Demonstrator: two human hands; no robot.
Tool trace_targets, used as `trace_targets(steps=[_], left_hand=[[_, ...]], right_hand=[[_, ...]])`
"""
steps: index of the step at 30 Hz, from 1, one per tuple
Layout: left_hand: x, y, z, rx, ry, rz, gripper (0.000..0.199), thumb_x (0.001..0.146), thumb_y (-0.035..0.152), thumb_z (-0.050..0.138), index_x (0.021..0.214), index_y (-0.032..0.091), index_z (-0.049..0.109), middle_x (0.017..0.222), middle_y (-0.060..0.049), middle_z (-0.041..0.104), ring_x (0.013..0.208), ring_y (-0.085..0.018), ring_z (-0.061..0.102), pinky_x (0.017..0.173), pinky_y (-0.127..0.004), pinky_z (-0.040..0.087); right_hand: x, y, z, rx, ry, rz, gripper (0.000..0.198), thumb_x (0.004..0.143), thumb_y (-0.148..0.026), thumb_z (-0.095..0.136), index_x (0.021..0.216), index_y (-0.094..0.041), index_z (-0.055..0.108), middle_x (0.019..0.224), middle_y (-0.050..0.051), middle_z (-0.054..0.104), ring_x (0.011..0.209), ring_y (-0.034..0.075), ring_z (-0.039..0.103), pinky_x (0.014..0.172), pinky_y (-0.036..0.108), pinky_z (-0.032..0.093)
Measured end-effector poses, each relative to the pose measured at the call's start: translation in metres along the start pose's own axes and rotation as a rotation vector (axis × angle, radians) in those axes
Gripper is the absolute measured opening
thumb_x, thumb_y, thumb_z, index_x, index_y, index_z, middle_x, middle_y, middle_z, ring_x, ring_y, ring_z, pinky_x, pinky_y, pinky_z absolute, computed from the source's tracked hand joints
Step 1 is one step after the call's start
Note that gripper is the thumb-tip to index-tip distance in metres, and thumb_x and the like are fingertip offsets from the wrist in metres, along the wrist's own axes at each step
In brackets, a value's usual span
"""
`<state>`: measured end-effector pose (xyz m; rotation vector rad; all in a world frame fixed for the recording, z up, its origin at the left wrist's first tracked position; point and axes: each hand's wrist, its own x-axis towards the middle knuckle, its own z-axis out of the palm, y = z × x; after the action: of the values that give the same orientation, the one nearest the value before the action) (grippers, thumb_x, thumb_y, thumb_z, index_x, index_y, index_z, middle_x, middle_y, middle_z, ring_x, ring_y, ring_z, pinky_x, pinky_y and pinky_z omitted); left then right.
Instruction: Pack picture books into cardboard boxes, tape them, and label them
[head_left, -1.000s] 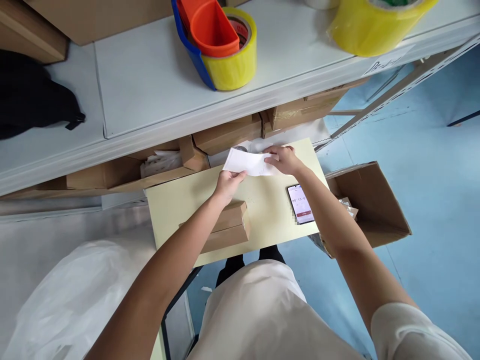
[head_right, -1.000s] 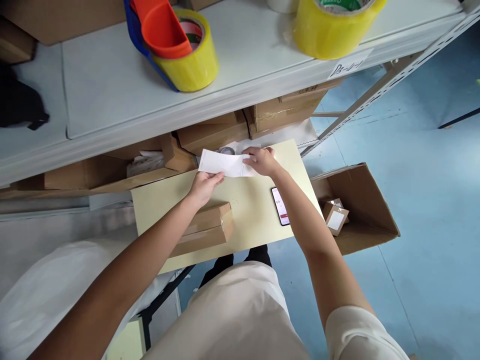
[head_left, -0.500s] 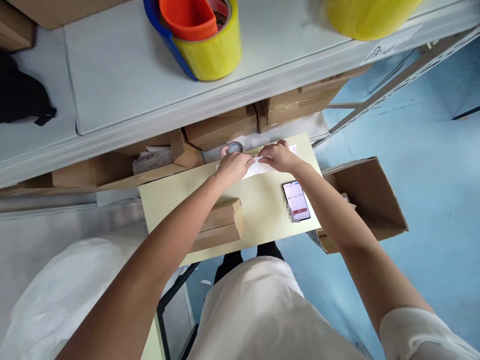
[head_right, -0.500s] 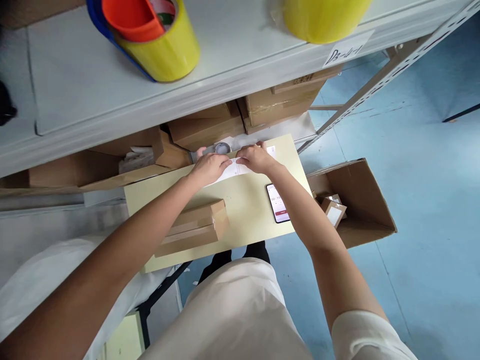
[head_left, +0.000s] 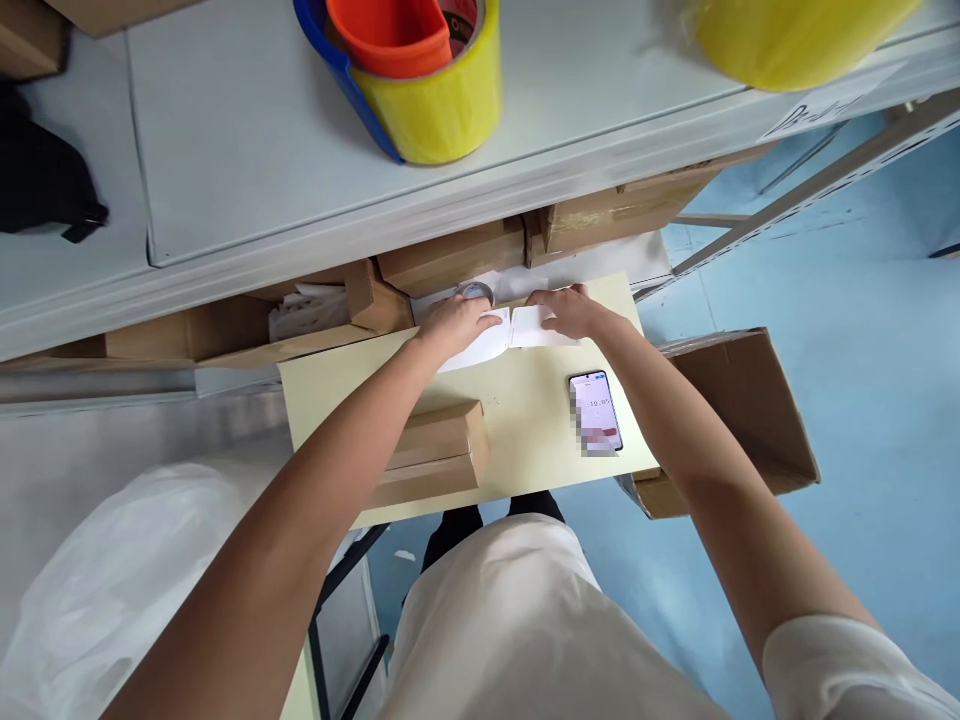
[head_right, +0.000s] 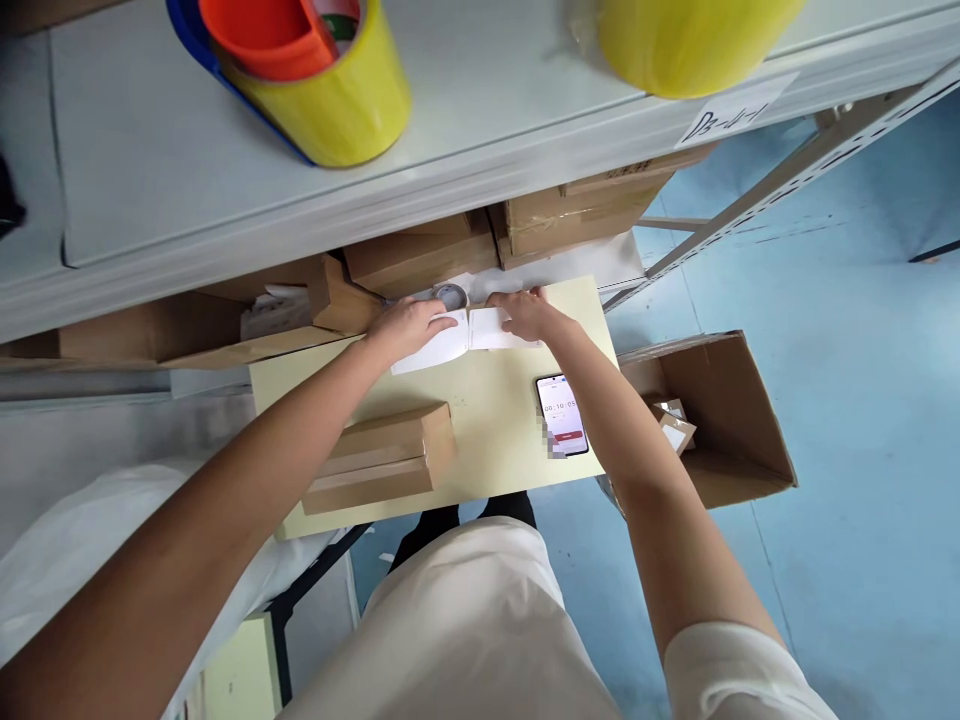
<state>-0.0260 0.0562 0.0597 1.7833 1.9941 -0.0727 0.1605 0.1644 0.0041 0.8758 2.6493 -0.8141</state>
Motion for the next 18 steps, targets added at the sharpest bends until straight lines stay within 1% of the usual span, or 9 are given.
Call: trace_targets(steps=[2, 5, 9, 11, 13, 15, 16, 18], left_hand=[[0.002, -0.006, 0.003, -0.003, 0.020, -0.038, 0.033, 0.085, 0.048, 0.049, 0.086, 0.020, 0.066, 0.082, -0.008, 0.067, 0.083, -0.023, 0.061, 0.070, -0.031, 0.037], [0.006, -0.019, 0.010, -0.084, 0.079, -0.067, 0.031, 0.084, 0.048, 0.051, 0.083, 0.021, 0.067, 0.080, -0.008, 0.068, 0.084, -0.025, 0.061, 0.072, -0.031, 0.037], [0.009, -0.035, 0.016, -0.193, 0.160, -0.104, 0.029, 0.083, 0.048, 0.053, 0.079, 0.023, 0.067, 0.078, -0.007, 0.069, 0.085, -0.025, 0.061, 0.075, -0.032, 0.038], [0.008, -0.039, 0.018, -0.200, 0.188, -0.125, 0.029, 0.082, 0.048, 0.053, 0.077, 0.023, 0.067, 0.078, -0.007, 0.068, 0.085, -0.025, 0.060, 0.074, -0.032, 0.037], [0.006, -0.039, 0.019, -0.202, 0.195, -0.122, 0.030, 0.083, 0.048, 0.052, 0.075, 0.022, 0.067, 0.074, -0.006, 0.067, 0.080, -0.023, 0.060, 0.071, -0.031, 0.037], [0.003, -0.037, 0.018, -0.212, 0.178, -0.080, 0.033, 0.085, 0.047, 0.048, 0.074, 0.021, 0.066, 0.069, -0.005, 0.064, 0.071, -0.020, 0.058, 0.064, -0.029, 0.035], [0.000, -0.034, 0.017, -0.217, 0.168, -0.053, 0.034, 0.086, 0.046, 0.046, 0.074, 0.021, 0.065, 0.066, -0.004, 0.062, 0.066, -0.019, 0.057, 0.061, -0.028, 0.034], [-0.009, -0.028, 0.013, -0.229, 0.156, -0.002, 0.036, 0.089, 0.043, 0.040, 0.074, 0.020, 0.063, 0.061, -0.002, 0.059, 0.060, -0.017, 0.053, 0.057, -0.027, 0.031]], right_hand=[[0.006, 0.002, 0.001, -0.048, -0.031, 0.004, 0.045, 0.078, -0.015, 0.053, 0.122, -0.023, 0.052, 0.104, 0.009, 0.068, 0.096, 0.028, 0.060, 0.086, 0.039, 0.026], [0.016, 0.005, 0.002, -0.122, -0.066, -0.023, 0.045, 0.078, -0.016, 0.052, 0.123, -0.020, 0.052, 0.105, 0.011, 0.067, 0.095, 0.029, 0.059, 0.084, 0.038, 0.027], [0.022, 0.020, 0.006, -0.169, -0.087, -0.036, 0.044, 0.077, -0.018, 0.053, 0.122, -0.020, 0.052, 0.105, 0.011, 0.067, 0.092, 0.029, 0.059, 0.082, 0.038, 0.028], [0.022, 0.030, 0.009, -0.184, -0.102, -0.032, 0.046, 0.078, -0.019, 0.054, 0.124, -0.021, 0.050, 0.103, 0.011, 0.067, 0.092, 0.028, 0.059, 0.083, 0.040, 0.029], [0.022, 0.036, 0.014, -0.200, -0.112, -0.019, 0.047, 0.079, -0.019, 0.053, 0.126, -0.021, 0.049, 0.101, 0.011, 0.068, 0.091, 0.028, 0.060, 0.087, 0.044, 0.029], [0.021, 0.036, 0.019, -0.200, -0.078, -0.009, 0.051, 0.079, -0.019, 0.054, 0.129, -0.021, 0.046, 0.107, 0.012, 0.066, 0.097, 0.029, 0.059, 0.093, 0.051, 0.025], [0.019, 0.034, 0.021, -0.189, -0.036, -0.003, 0.054, 0.078, -0.020, 0.055, 0.131, -0.021, 0.045, 0.113, 0.013, 0.063, 0.103, 0.030, 0.057, 0.096, 0.054, 0.022], [0.013, 0.024, 0.022, -0.114, 0.093, 0.010, 0.059, 0.078, -0.022, 0.057, 0.135, -0.020, 0.041, 0.127, 0.016, 0.054, 0.115, 0.033, 0.050, 0.100, 0.058, 0.018]])
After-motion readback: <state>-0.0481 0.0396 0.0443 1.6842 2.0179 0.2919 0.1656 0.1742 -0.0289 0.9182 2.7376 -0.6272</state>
